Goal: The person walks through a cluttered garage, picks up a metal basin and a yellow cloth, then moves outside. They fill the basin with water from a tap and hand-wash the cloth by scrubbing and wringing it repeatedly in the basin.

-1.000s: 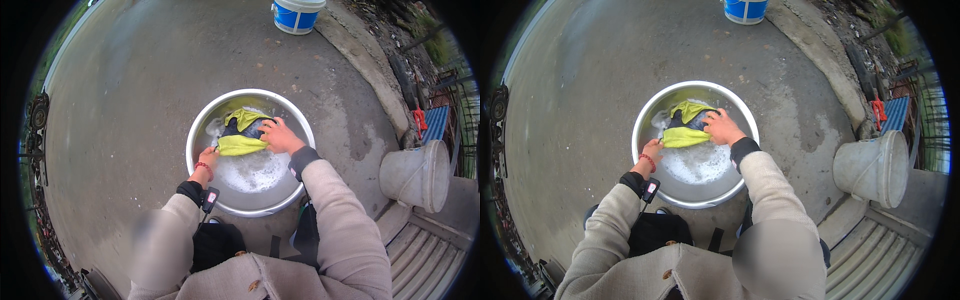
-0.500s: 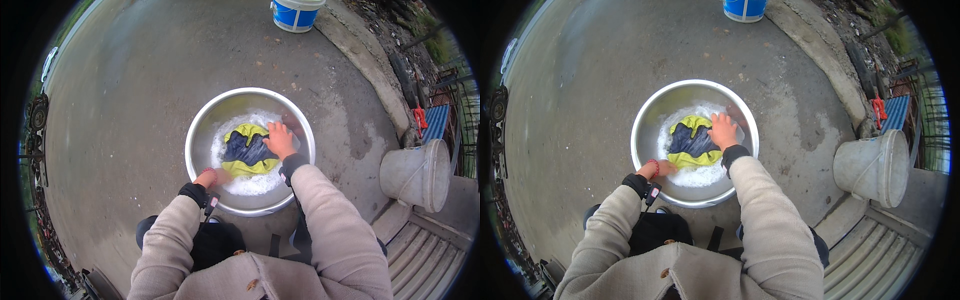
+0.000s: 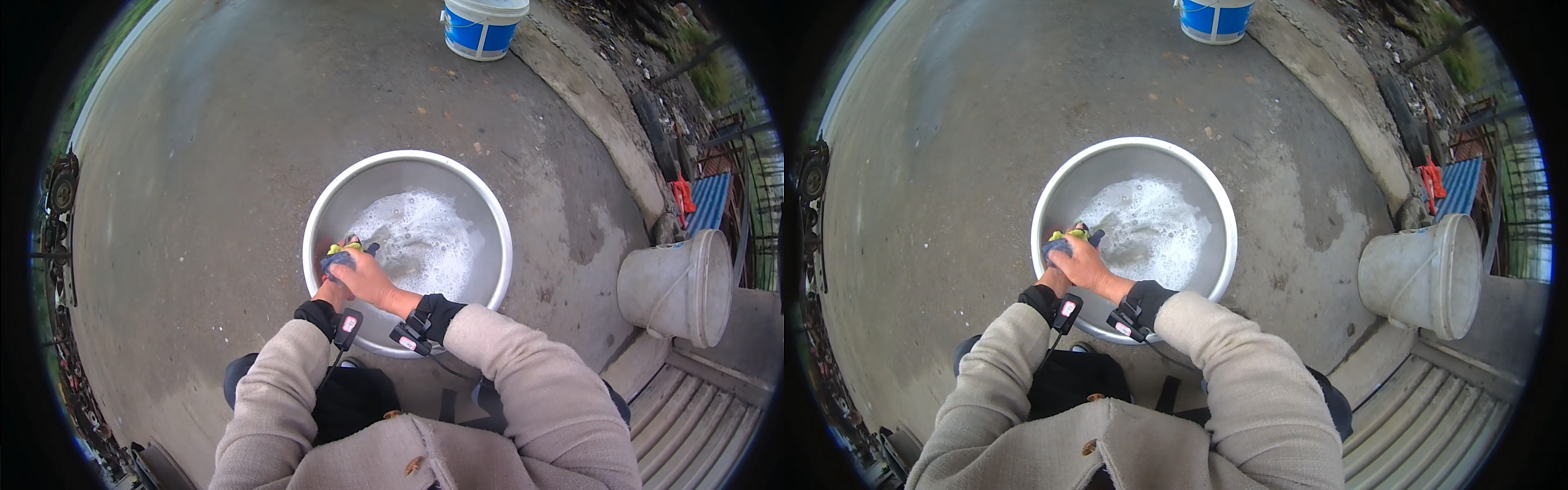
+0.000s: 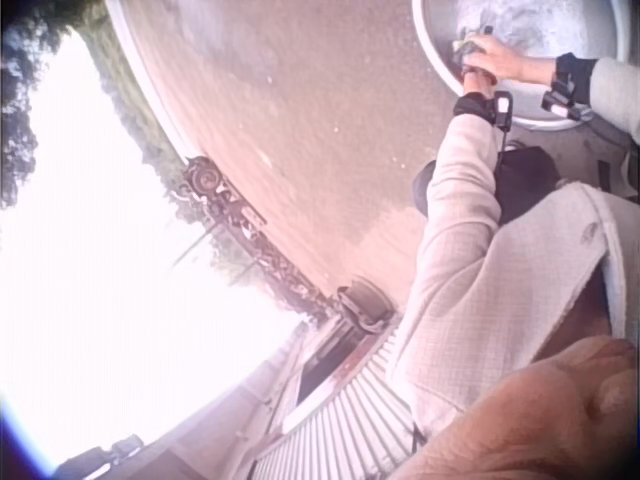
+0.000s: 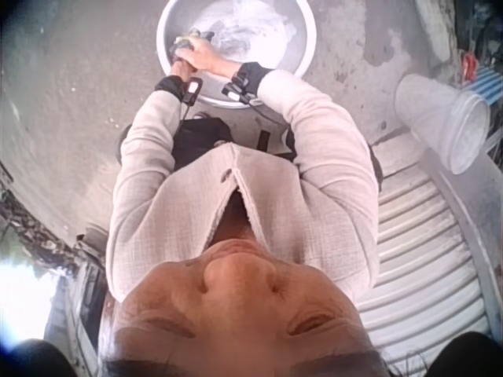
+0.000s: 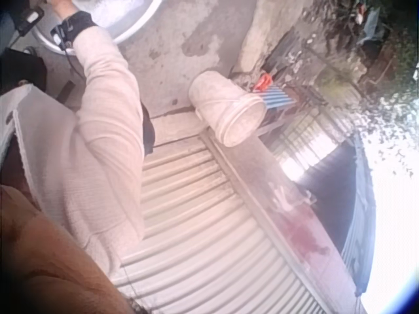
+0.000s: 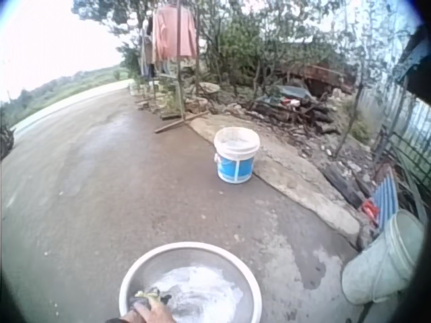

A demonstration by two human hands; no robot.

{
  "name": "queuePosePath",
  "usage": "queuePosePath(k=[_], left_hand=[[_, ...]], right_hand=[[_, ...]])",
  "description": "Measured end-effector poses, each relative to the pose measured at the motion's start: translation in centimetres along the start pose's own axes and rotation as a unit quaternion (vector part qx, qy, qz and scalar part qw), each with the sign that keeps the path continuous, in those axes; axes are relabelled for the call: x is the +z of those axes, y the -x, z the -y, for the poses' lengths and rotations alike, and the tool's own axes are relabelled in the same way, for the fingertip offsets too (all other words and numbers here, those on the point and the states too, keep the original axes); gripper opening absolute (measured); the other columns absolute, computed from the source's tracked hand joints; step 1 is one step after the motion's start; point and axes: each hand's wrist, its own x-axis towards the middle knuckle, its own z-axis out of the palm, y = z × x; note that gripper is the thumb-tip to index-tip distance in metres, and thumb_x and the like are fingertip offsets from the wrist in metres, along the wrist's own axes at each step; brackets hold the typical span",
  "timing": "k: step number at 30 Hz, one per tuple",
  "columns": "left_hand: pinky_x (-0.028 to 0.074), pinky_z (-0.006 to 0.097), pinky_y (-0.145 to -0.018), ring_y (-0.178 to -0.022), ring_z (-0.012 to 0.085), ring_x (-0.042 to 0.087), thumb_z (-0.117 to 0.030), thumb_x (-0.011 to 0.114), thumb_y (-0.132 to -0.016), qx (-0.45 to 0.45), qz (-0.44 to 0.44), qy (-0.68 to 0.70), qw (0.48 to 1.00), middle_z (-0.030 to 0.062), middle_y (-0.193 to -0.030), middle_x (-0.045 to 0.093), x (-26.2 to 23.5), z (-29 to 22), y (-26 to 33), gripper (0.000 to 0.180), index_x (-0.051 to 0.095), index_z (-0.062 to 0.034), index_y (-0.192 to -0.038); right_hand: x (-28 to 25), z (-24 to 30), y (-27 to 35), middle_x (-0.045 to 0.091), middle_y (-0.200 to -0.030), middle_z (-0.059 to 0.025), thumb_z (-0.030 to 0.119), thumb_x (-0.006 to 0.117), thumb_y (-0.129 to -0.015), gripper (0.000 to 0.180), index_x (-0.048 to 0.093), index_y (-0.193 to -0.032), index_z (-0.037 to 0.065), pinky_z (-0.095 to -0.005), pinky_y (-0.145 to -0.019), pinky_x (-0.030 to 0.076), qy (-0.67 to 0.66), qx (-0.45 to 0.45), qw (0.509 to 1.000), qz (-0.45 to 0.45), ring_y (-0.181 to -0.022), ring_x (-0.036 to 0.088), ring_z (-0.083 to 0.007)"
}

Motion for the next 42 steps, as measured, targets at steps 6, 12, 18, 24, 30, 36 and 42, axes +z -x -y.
queuePosePath(k=[6,12,18,24,30,36,42], left_hand=[[0.047,0.046,-0.091,-0.101,0.0241,0.060,-0.052,0.052,-0.090,0.097,-0.070,-0.145,0.982,0.0091,-0.111,0.061,3.3,2.0,-1.6,0.053,0.052,-0.0069,-0.119],[0.042,0.049,-0.097,-0.117,0.0263,0.051,-0.033,0.054,-0.094,0.089,-0.015,-0.100,0.991,0.0107,-0.126,0.052,9.3,1.9,1.4,0.043,0.044,-0.0061,-0.127],[0.031,0.067,-0.097,-0.136,0.0419,0.018,-0.033,0.048,-0.096,-0.058,-0.216,-0.194,0.955,0.0157,-0.152,0.013,7.1,1.5,1.4,0.055,0.023,-0.0170,-0.142],[0.019,0.074,-0.098,-0.139,0.0448,0.005,-0.063,0.042,-0.089,-0.097,-0.227,-0.141,0.959,0.0124,-0.155,-0.004,4.7,1.5,0.0,0.077,0.014,-0.0200,-0.147],[0.049,0.041,-0.081,-0.085,0.0247,0.062,-0.045,0.052,-0.091,0.048,-0.095,0.000,0.994,0.0070,-0.095,0.065,1.6,0.3,-1.3,0.036,0.061,-0.0105,-0.099],[0.051,0.037,-0.080,-0.092,0.0215,0.063,-0.030,0.046,-0.095,0.148,0.042,-0.144,0.978,0.0053,-0.100,0.064,3.1,1.1,-1.7,0.026,0.058,-0.0096,-0.107],[0.048,0.050,-0.086,-0.103,0.0258,0.059,-0.039,0.050,-0.094,0.096,-0.074,-0.097,0.988,0.0089,-0.116,0.057,9.5,1.4,1.0,0.040,0.050,-0.0090,-0.120]], right_hand=[[-3.3,0.3,-3.3,0.062,-0.075,-0.0257,0.031,0.061,-0.085,0.032,0.051,-0.087,0.001,-0.0482,-0.063,0.047,0.196,-0.049,0.962,-0.183,-0.075,0.060,-0.0449],[-12.0,-2.8,-3.6,0.062,-0.086,-0.0263,0.027,0.058,-0.088,0.029,0.046,-0.104,0.006,-0.0521,-0.069,0.046,0.318,0.089,0.903,-0.274,-0.083,0.059,-0.0463],[-16.1,-4.9,-1.1,0.043,-0.135,-0.0175,0.028,0.064,-0.083,0.056,0.041,-0.133,0.016,-0.0542,-0.091,0.041,0.537,0.123,0.820,-0.157,-0.123,0.041,-0.0389],[-6.5,-6.0,0.6,0.048,-0.127,-0.0159,0.036,0.070,-0.073,0.044,0.061,-0.105,0.006,-0.0480,-0.092,0.041,0.299,0.083,0.948,0.068,-0.117,0.045,-0.0331],[-0.6,-1.8,0.0,0.063,-0.080,-0.0186,0.028,0.064,-0.080,0.032,0.061,-0.090,-0.002,-0.0355,-0.071,0.048,0.035,-0.085,0.995,-0.028,-0.076,0.063,-0.0299],[-3.1,0.7,-1.6,0.062,-0.076,-0.0203,0.029,0.063,-0.084,0.029,0.057,-0.080,0.002,-0.0433,-0.063,0.048,0.228,-0.074,0.961,-0.141,-0.074,0.061,-0.0381],[-11.3,-2.2,-2.2,0.064,-0.091,-0.0200,0.045,0.053,-0.088,0.044,0.058,-0.088,0.002,-0.0455,-0.073,0.049,0.409,0.030,0.898,-0.163,-0.086,0.061,-0.0378]])
